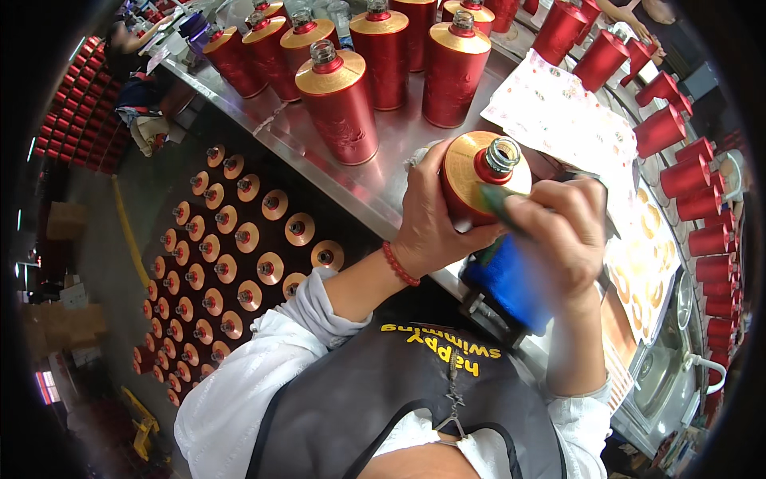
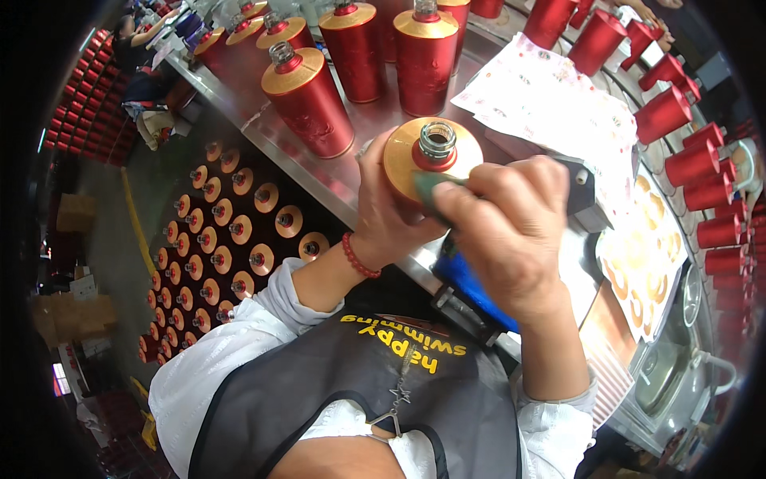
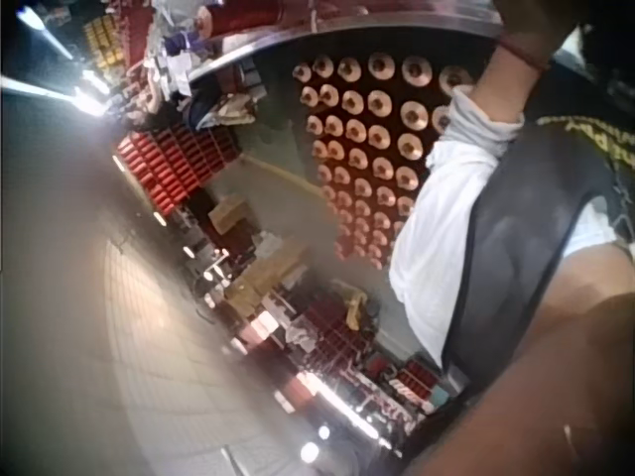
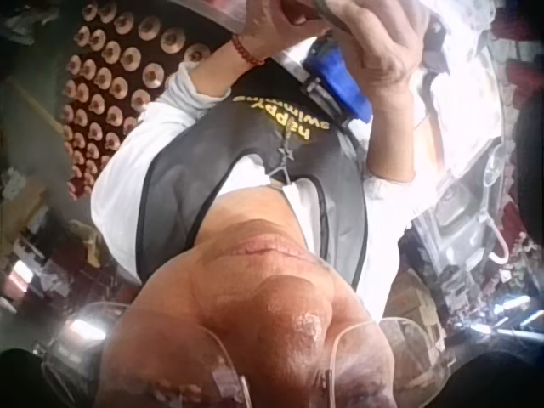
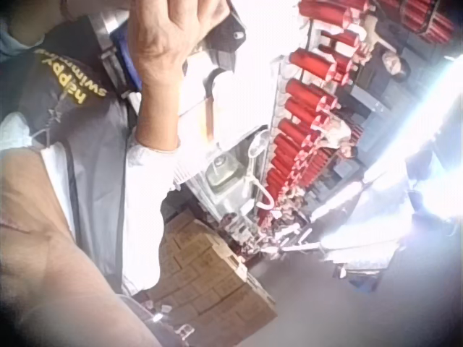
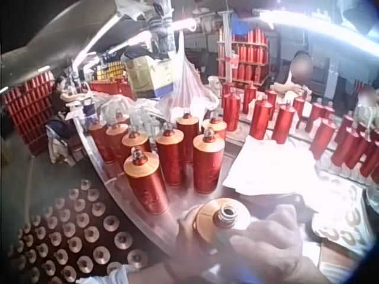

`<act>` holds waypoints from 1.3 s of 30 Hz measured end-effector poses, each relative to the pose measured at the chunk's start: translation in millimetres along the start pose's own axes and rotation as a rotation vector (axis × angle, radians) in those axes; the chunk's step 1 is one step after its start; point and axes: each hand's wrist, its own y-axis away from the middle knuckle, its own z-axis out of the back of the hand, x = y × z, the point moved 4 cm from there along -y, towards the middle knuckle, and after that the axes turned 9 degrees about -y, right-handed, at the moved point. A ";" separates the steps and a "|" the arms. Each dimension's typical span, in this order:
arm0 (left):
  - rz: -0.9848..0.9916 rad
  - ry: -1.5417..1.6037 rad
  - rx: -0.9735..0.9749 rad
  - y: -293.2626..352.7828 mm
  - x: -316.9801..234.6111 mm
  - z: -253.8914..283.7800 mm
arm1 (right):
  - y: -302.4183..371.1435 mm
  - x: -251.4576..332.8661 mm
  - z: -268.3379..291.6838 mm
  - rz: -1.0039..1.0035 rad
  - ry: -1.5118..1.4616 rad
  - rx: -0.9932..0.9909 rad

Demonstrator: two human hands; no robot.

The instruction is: The person applies circular gold labels to the necks of red cylindrical containers, then uses a green abrasive pad to rub the neck area. The person repeats this process on multiple containers, handling them one at a time and placing them on a metal workbench.

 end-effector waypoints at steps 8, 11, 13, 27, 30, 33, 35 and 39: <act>-0.014 0.175 0.194 1.8 25.6 -10.3 | 20.6 5.7 -3.6 -0.145 -0.152 -0.015; -0.085 0.234 0.204 -27.8 15.4 -2.7 | 50.3 5.2 34.4 -0.574 -0.099 -0.104; 0.057 0.382 0.317 -54.5 -3.4 -3.7 | 79.7 -0.4 46.1 -0.744 -0.215 -0.340; 0.625 0.669 0.877 -7.6 -46.2 -132.3 | 179.7 11.1 60.7 -1.149 -0.007 -0.138; 0.485 0.489 0.871 -10.6 -38.9 -141.4 | 183.8 0.7 69.8 -1.122 0.007 -0.070; 0.289 0.347 0.773 -19.9 -43.2 -120.8 | 183.2 -27.1 106.4 -1.130 -0.059 -0.161; 0.276 0.296 0.801 -26.4 -41.7 -106.4 | 184.1 -67.6 146.1 -1.092 0.139 -0.084; 0.315 0.436 0.738 -19.2 -26.3 -107.5 | 181.4 -200.3 176.2 -0.834 0.441 0.104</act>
